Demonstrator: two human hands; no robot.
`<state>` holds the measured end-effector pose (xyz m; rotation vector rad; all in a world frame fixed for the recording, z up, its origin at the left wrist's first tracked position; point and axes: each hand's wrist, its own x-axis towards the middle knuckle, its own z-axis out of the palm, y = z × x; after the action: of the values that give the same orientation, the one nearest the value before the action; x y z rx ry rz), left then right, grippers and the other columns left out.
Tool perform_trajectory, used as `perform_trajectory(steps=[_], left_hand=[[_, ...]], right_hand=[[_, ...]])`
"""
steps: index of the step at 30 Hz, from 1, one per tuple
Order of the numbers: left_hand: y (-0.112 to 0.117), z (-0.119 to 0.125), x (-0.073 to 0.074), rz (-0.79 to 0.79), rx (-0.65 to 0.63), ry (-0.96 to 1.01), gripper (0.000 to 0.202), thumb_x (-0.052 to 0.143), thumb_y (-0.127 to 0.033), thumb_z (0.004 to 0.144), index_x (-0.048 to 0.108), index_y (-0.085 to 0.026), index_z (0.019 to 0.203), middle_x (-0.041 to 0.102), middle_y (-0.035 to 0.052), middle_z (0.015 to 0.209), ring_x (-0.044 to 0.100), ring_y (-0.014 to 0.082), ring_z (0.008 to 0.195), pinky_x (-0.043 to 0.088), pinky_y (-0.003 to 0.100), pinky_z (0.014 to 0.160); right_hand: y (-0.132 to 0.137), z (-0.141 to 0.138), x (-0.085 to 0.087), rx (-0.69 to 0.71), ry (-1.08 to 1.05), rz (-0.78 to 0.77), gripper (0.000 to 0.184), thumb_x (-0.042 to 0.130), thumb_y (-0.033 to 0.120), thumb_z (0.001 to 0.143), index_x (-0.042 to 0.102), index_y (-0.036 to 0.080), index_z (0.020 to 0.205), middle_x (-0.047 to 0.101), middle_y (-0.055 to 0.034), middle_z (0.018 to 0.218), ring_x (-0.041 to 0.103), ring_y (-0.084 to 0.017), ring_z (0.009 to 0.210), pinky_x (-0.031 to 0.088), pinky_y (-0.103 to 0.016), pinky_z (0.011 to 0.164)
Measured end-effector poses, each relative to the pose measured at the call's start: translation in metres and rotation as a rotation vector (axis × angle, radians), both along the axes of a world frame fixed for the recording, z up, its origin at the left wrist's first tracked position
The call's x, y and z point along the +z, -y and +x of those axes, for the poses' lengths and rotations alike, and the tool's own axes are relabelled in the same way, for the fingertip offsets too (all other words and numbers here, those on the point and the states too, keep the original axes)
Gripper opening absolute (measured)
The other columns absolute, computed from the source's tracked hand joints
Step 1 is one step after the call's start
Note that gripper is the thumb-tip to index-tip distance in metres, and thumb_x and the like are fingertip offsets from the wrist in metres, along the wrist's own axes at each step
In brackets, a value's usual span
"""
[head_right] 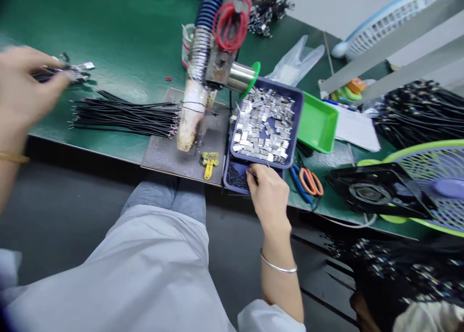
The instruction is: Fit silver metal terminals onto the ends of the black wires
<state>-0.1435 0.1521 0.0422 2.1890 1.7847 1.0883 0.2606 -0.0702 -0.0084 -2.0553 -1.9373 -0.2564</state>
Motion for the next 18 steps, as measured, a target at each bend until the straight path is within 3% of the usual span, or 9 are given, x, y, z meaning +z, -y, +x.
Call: perform_trajectory(steps=[1,3,5,7,11,18], left_hand=[[0.003,0.003,-0.008,0.034,-0.075,0.025,0.058,0.064,-0.063,0.089,0.072,-0.006,0.093,0.074,-0.0032,0.094,0.060,0.0104,0.092,0.045,0.036,0.102],[0.012,0.017,-0.028,0.037,-0.327,0.064,0.039,0.072,-0.050,0.088,0.074,-0.011,0.086,0.075,-0.0006,0.092,0.062,0.0121,0.091,0.047,0.035,0.100],[0.023,0.037,-0.048,0.003,-0.561,0.047,0.016,0.076,-0.034,0.086,0.075,-0.018,0.090,0.076,0.0016,0.097,0.062,0.0183,0.095,0.049,0.039,0.099],[0.033,0.056,-0.064,0.021,-0.669,0.006,0.015,0.072,-0.025,0.086,0.075,-0.018,0.099,0.074,0.0068,0.104,0.062,0.0239,0.100,0.049,0.044,0.096],[0.045,0.069,-0.079,0.069,-0.706,-0.039,0.015,0.062,-0.023,0.092,0.075,-0.017,0.097,0.070,0.0109,0.099,0.060,0.0239,0.093,0.048,0.041,0.085],[0.047,0.064,-0.081,0.189,-0.674,0.170,0.021,0.056,-0.019,0.097,0.077,-0.018,0.093,0.077,0.0066,0.089,0.068,0.0180,0.085,0.051,0.033,0.080]], right_hand=[[-0.001,0.000,0.001,0.012,0.014,-0.011,0.018,0.051,0.028,0.094,0.062,0.022,0.081,0.074,-0.0080,0.081,0.067,-0.023,0.075,0.042,-0.030,0.062],[-0.003,0.000,0.003,0.025,0.029,-0.032,0.018,0.051,0.029,0.094,0.061,0.023,0.080,0.072,-0.0071,0.078,0.065,-0.021,0.070,0.038,-0.029,0.058],[-0.004,0.000,0.006,0.036,0.031,-0.043,0.023,0.050,0.034,0.096,0.060,0.023,0.078,0.070,-0.0066,0.075,0.062,-0.020,0.065,0.035,-0.029,0.055],[-0.005,-0.001,0.008,0.049,0.029,-0.051,0.029,0.047,0.038,0.098,0.058,0.023,0.075,0.069,-0.0064,0.073,0.059,-0.019,0.060,0.033,-0.029,0.053],[-0.007,-0.002,0.011,0.068,0.035,-0.078,0.036,0.042,0.043,0.099,0.055,0.023,0.072,0.067,-0.0063,0.069,0.056,-0.018,0.056,0.031,-0.030,0.051],[-0.008,-0.017,0.018,0.085,-0.067,0.080,0.041,0.046,0.049,0.098,0.057,0.024,0.069,0.069,-0.0051,0.070,0.060,-0.017,0.053,0.037,-0.030,0.046]])
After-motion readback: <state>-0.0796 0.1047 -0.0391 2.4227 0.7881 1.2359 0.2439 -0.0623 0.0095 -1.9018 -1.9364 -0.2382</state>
